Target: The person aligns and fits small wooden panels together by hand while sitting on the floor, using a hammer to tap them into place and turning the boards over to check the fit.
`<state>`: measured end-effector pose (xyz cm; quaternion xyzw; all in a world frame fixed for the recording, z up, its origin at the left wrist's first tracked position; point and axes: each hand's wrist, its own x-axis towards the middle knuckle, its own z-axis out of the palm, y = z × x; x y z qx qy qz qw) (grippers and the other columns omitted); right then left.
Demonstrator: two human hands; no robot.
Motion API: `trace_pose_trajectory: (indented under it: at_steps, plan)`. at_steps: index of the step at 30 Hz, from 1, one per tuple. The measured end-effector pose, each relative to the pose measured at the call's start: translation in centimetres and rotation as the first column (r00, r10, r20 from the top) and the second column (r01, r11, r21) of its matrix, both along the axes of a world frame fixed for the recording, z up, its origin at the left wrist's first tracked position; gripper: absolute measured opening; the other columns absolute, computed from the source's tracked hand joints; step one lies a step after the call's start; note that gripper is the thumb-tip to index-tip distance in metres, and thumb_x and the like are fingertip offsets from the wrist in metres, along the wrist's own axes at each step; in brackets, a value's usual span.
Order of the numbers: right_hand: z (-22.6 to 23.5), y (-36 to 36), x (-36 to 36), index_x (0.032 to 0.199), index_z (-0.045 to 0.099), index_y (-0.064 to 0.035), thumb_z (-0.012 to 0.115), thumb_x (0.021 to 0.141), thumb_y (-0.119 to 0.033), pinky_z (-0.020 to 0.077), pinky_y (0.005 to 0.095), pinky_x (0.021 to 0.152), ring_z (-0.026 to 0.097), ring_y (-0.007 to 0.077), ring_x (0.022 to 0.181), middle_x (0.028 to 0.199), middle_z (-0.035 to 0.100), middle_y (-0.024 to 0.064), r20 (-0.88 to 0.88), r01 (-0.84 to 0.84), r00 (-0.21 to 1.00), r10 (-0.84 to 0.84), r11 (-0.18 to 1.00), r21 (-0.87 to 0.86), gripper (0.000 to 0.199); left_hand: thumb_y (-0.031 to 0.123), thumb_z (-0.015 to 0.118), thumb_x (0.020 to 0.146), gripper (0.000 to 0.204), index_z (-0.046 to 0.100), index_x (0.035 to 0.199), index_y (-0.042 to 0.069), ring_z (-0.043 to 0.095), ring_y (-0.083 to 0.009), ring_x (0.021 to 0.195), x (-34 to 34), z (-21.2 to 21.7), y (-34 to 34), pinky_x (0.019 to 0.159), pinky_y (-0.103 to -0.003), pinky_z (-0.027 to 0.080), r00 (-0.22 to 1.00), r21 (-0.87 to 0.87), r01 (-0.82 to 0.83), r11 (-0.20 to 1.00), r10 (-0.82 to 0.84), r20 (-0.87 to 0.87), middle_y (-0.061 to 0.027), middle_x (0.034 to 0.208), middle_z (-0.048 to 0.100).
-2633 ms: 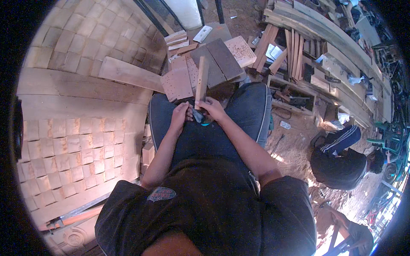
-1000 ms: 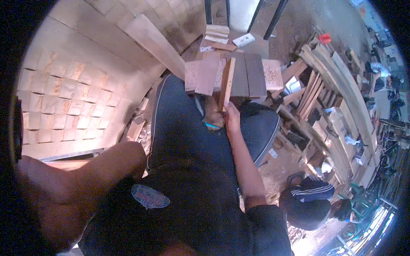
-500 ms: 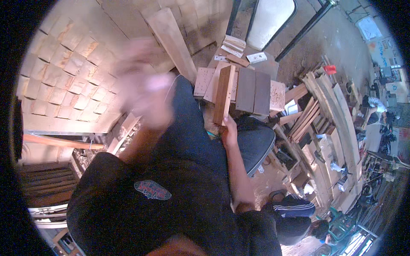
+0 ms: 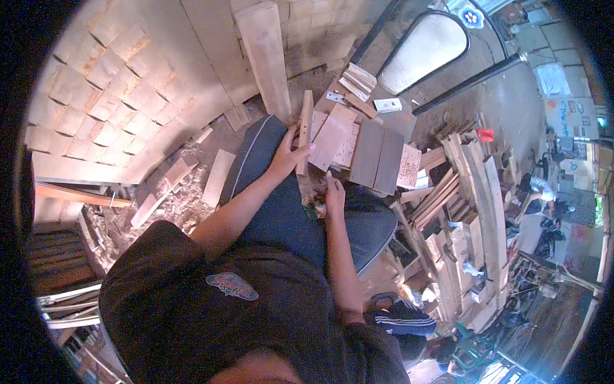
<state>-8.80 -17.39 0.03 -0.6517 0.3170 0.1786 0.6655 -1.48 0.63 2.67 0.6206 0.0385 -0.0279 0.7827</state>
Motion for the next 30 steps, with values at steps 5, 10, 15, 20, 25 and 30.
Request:
trace_pose_trajectory:
  at_steps: [5,10,15,20,25,30]
  plan:
    - [0.7,2.4,2.9,0.114,0.061,-0.0046,0.062,0.093,-0.045,0.0494,0.0365,0.067,0.064,0.0224,0.075,0.099,0.065,0.0093,-0.063,0.085,0.995,-0.072,0.965,0.248,0.046,0.020,0.077,0.079,0.078,0.040,0.144,-0.002,0.058,-0.0176,0.112,0.1,2.3,2.0,0.098,-0.029,0.045,0.989,0.005,-0.013,1.000,0.014,-0.144,-0.0122,0.126,0.059]
    - [-0.6,1.6,3.5,0.097,0.062,-0.0011,0.067,0.090,-0.021,0.0482,0.0324,0.069,0.060,0.0161,0.079,0.089,0.064,0.0078,0.198,0.104,0.975,-0.096,0.994,-0.029,0.022,0.027,0.074,0.078,0.067,0.052,0.133,-0.006,0.057,-0.0307,0.121,0.6,-1.4,1.5,0.103,-0.036,0.042,0.999,0.213,-0.042,0.976,0.047,-0.021,-0.0238,0.129,0.059]
    - [4.5,2.2,1.9,0.082,0.056,0.0007,0.070,0.083,-0.015,0.0488,0.0392,0.067,0.060,0.0194,0.075,0.084,0.062,0.0103,0.350,0.139,0.936,0.044,0.866,-0.480,0.021,0.027,0.066,0.081,0.064,0.050,0.131,-0.010,0.056,-0.0360,0.121,0.3,-1.1,2.3,0.105,-0.036,0.041,0.997,0.318,0.067,0.946,-0.053,-0.051,-0.0274,0.127,0.059]
    - [4.4,2.4,0.2,0.088,0.053,-0.0004,0.076,0.068,-0.002,0.0489,0.0453,0.074,0.059,0.0385,0.081,0.087,0.058,0.0176,0.440,0.154,0.745,0.501,0.512,-0.845,0.030,0.031,0.065,0.087,0.066,0.048,0.135,-0.009,0.049,-0.0379,0.128,0.2,-3.0,0.1,0.110,-0.039,0.036,0.989,0.480,-0.084,0.873,0.013,0.150,-0.0299,0.134,0.052]
    - [3.8,2.7,0.7,0.101,0.051,-0.0023,0.078,0.065,-0.001,0.0452,0.0473,0.090,0.053,0.0399,0.104,0.105,0.055,0.0170,0.376,0.025,0.706,0.600,0.510,-0.860,0.045,0.033,0.065,0.088,0.068,0.046,0.138,-0.009,0.045,-0.0375,0.132,0.1,-2.9,-0.6,0.112,-0.039,0.034,0.996,0.466,-0.051,0.883,0.014,0.083,-0.0298,0.138,0.049]
    - [3.1,2.9,0.7,0.115,0.046,0.0009,0.080,0.066,-0.008,0.0428,0.0486,0.096,0.049,0.0419,0.111,0.113,0.051,0.0216,0.388,0.067,0.701,0.599,0.487,-0.871,0.061,0.034,0.064,0.089,0.069,0.044,0.138,-0.010,0.044,-0.0375,0.133,0.2,-2.8,-0.4,0.112,-0.039,0.033,0.997,0.452,-0.045,0.891,0.012,0.075,-0.0296,0.139,0.048]
